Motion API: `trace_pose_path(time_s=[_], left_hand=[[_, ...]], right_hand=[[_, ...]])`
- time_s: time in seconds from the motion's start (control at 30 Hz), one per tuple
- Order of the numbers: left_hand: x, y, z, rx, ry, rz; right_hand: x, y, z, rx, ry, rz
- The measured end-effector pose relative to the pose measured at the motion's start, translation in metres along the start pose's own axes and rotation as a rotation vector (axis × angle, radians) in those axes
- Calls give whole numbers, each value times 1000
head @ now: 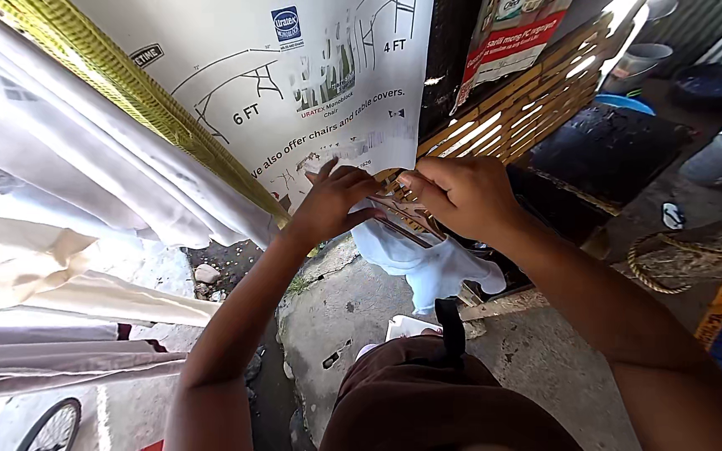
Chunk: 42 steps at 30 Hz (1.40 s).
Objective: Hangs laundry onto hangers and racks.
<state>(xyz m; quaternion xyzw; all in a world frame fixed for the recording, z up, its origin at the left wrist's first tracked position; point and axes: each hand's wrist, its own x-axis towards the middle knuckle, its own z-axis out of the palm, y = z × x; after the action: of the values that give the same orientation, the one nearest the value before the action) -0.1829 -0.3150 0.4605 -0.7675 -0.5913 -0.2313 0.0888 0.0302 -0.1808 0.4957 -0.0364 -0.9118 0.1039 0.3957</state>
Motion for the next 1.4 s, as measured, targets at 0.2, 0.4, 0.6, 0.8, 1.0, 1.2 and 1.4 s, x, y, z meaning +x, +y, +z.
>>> trace_pose_path(time_s=[0.2, 0.4, 0.6, 0.8, 1.0, 1.2, 1.4], left_hand=[[-6, 15, 10, 132, 207, -1], [-14, 19, 0, 224, 378, -133], [-66, 41, 5, 183, 1064, -498], [-66, 79, 73, -253, 1111, -961], [-80, 92, 56, -323, 1485, -1081], [-145, 107, 34, -358, 1970, -1230], [-203, 136, 7, -226, 1989, -1288]], right_hand=[[-7, 26, -25, 225, -280, 105], [-35, 52, -19, 124, -503, 124], [-25, 75, -22, 223, -360, -14], [-5, 75, -2, 257, -390, -134], [3, 73, 39, 301, -417, -255], [27, 53, 67, 545, -722, -375], [50, -1, 117, 633, -565, -485]])
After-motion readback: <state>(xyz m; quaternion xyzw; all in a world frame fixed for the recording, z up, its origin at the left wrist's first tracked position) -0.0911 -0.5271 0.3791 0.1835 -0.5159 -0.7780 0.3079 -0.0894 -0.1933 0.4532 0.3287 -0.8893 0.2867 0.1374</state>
